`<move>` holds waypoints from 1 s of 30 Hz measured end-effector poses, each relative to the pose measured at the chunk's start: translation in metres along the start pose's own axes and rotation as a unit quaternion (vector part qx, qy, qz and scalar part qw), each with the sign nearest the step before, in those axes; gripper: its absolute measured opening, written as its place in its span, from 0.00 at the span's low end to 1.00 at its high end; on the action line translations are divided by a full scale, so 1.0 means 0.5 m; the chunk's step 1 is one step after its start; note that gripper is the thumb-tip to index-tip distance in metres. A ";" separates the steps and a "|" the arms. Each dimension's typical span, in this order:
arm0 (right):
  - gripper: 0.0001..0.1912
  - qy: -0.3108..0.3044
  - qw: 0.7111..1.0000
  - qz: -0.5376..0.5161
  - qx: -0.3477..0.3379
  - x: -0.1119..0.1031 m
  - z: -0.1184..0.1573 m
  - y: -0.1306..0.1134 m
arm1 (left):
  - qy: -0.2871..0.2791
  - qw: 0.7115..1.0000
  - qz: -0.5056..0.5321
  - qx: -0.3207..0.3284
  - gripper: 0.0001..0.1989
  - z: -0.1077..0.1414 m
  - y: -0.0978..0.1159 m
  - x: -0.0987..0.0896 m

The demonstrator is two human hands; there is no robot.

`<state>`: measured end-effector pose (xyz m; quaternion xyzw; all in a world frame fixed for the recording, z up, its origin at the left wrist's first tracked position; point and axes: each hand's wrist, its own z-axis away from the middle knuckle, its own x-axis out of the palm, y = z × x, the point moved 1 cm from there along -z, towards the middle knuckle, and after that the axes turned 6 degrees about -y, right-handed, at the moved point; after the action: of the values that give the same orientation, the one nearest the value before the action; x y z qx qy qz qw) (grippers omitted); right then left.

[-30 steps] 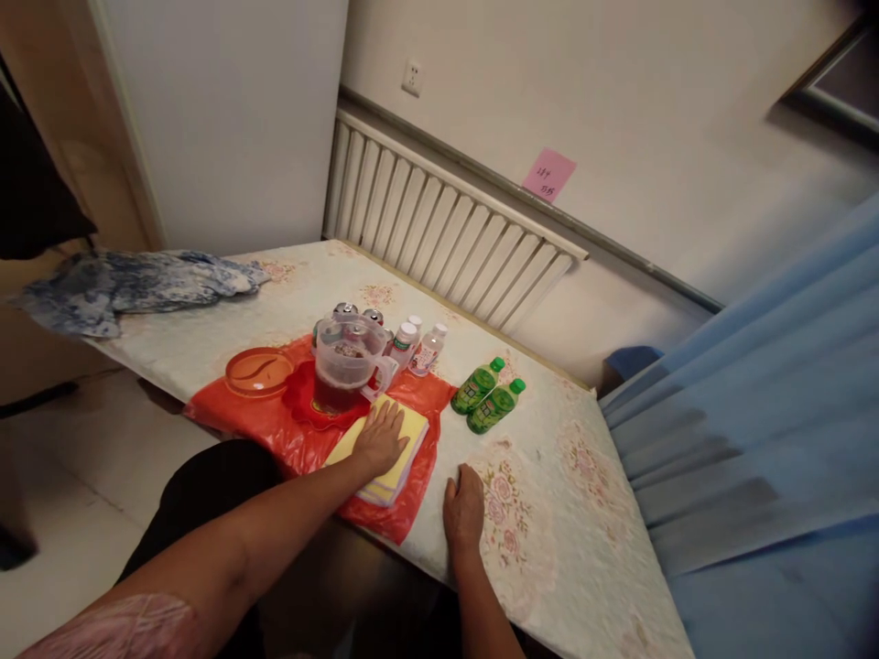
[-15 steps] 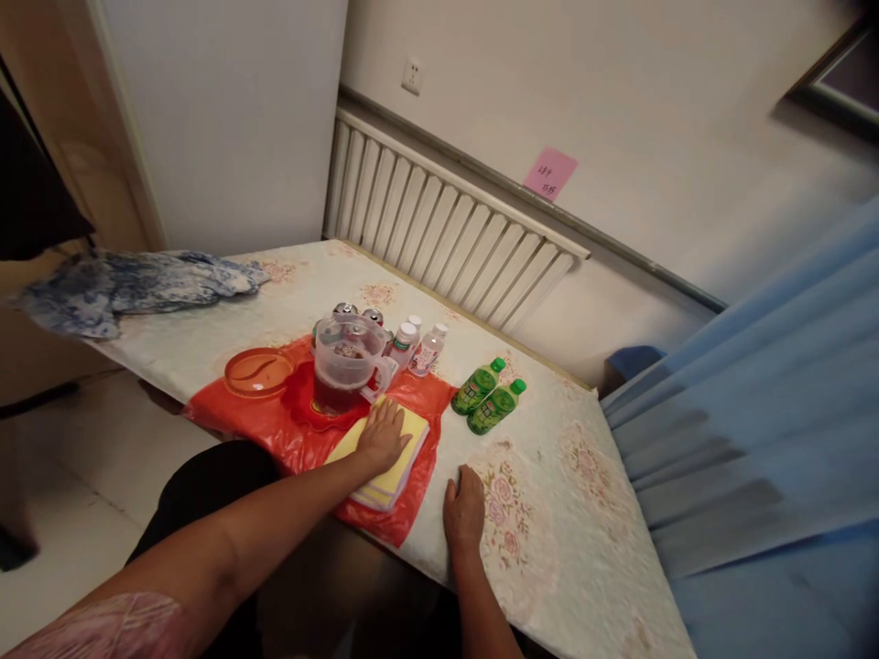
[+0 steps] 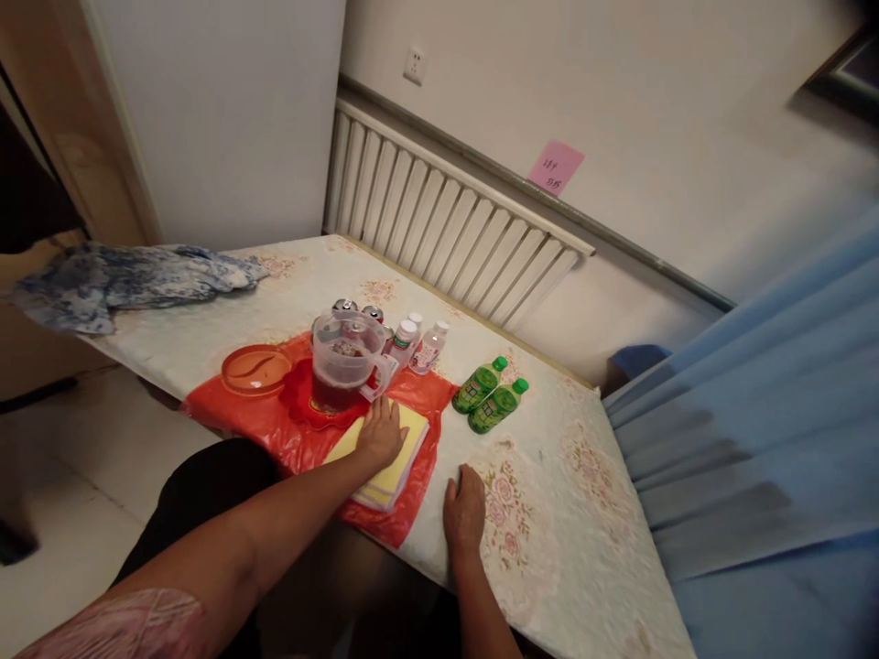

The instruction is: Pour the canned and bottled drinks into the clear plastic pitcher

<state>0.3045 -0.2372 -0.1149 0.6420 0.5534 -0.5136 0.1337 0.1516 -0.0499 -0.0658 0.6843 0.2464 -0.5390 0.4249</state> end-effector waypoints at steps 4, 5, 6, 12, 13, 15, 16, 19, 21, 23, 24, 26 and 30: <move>0.19 -0.001 1.000 0.003 -0.001 -0.002 0.000 -0.002 | -0.017 1.000 0.004 0.003 0.33 -0.003 -0.003 0.000; 0.19 -0.001 1.000 0.004 -0.002 -0.002 0.000 -0.003 | -0.020 1.000 0.005 0.004 0.33 -0.004 -0.003 0.000; 0.19 -0.001 1.000 0.006 -0.004 -0.003 0.000 -0.003 | -0.022 1.000 0.005 0.004 0.33 -0.005 -0.004 -0.001; 0.19 -0.004 1.000 0.017 -0.013 -0.003 0.000 -0.002 | -0.021 0.999 0.010 0.044 0.31 0.005 -0.005 -0.014; 0.19 -0.003 1.000 0.018 -0.015 -0.003 0.000 -0.001 | -0.019 0.998 0.011 0.055 0.30 0.010 -0.005 -0.016; 0.19 -0.002 1.000 0.018 -0.017 -0.003 0.001 -0.001 | -0.016 0.997 0.011 0.076 0.30 0.022 -0.005 -0.018; 0.19 -0.003 1.000 0.018 -0.017 -0.003 0.002 -0.001 | -0.015 0.996 0.011 0.085 0.30 0.029 -0.005 -0.018; 0.19 -0.006 1.000 0.016 -0.013 -0.006 0.002 -0.005 | -0.018 0.995 0.010 0.102 0.29 0.050 -0.008 -0.012; 0.19 -0.007 1.000 0.017 -0.007 -0.009 0.001 -0.008 | -0.021 0.994 0.009 0.107 0.29 0.063 -0.013 -0.006; 0.19 -0.013 1.000 0.019 -0.002 -0.012 0.001 -0.010 | -0.022 0.994 0.008 0.110 0.28 0.073 -0.018 -0.001; 0.19 -0.016 1.000 0.019 -0.001 -0.013 0.001 -0.010 | -0.022 0.994 0.007 0.111 0.28 0.076 -0.021 0.002; 0.20 -0.018 1.000 0.017 -0.002 -0.014 0.001 -0.010 | -0.020 0.993 0.006 0.114 0.28 0.080 -0.025 0.005; 0.19 -0.003 1.000 0.005 -0.009 -0.012 0.002 -0.007 | -0.019 0.993 0.007 0.113 0.28 0.081 -0.027 0.002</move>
<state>0.3017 -0.2401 -0.1092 0.6418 0.5542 -0.5102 0.1439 0.1197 -0.0771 -0.0735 0.7192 0.1714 -0.5731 0.3535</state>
